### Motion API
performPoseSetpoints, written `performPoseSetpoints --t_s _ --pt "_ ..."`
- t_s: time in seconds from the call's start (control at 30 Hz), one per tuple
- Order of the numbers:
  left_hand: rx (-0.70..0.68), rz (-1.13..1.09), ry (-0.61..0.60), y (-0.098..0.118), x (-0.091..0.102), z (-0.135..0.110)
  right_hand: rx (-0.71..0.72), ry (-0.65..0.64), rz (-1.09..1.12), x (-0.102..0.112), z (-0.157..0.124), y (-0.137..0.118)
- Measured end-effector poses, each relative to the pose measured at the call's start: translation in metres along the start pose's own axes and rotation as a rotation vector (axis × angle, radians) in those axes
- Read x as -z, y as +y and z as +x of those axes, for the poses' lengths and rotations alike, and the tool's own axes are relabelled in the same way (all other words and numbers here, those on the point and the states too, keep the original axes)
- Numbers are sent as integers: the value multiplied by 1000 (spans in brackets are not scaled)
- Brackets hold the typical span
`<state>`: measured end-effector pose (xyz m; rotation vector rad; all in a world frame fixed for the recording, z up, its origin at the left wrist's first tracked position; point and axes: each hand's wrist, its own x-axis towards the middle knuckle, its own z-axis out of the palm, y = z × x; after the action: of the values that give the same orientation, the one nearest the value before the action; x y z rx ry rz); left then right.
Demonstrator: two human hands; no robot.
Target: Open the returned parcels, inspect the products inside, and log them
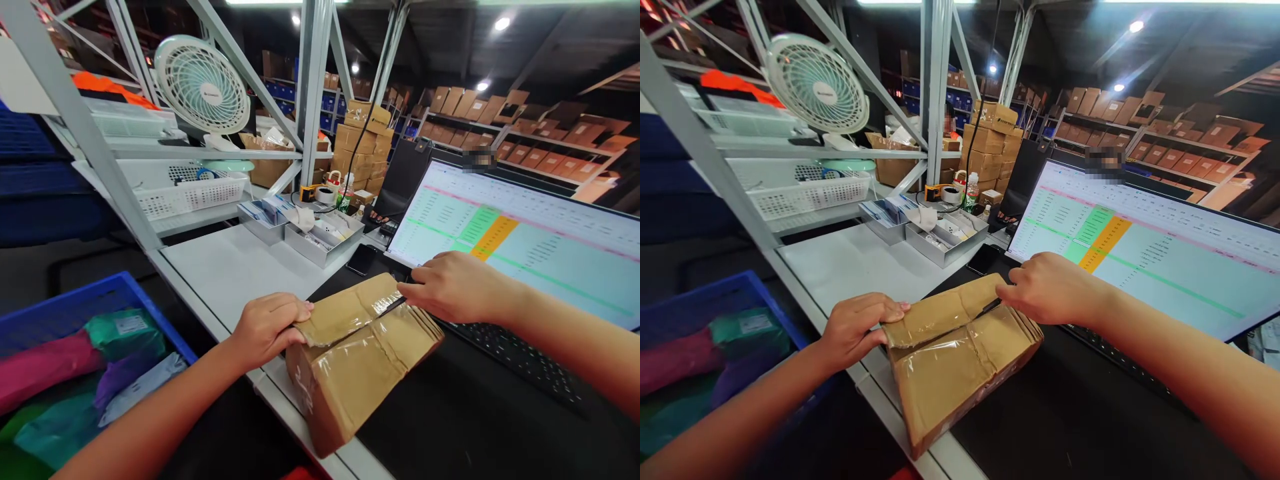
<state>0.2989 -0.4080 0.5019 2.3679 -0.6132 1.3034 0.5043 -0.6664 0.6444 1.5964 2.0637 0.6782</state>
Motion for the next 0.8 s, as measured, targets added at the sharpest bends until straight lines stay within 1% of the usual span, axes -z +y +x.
performPoseSetpoints --t_s 0.07,0.2,0.27,0.53,0.63,0.7,0.73,0.77,0.8 --pt "24 -21 14 -2 -2 -2 -26 -21 -38 -3 -10 8" --pt "94 -25 45 -4 -4 -6 -98 -128 -128 -15 -37 24" --pt "122 -18 49 -2 -6 -6 -119 -157 -141 -21 -47 27" --pt "255 -22 91 6 -8 0 -211 -171 -116 -38 -60 31" --pt "339 -30 114 5 -8 2 -278 -238 -115 -50 -75 36" --pt "448 -36 127 3 -8 3 -363 -285 -51 -60 -88 35" --pt "510 -35 132 1 -9 4 -440 -269 20 -66 -94 32" --pt "567 -31 135 -2 -9 4 -547 -213 132 -71 -98 27" --pt "610 -26 137 -5 -9 5 -681 -117 293 -77 -99 19"
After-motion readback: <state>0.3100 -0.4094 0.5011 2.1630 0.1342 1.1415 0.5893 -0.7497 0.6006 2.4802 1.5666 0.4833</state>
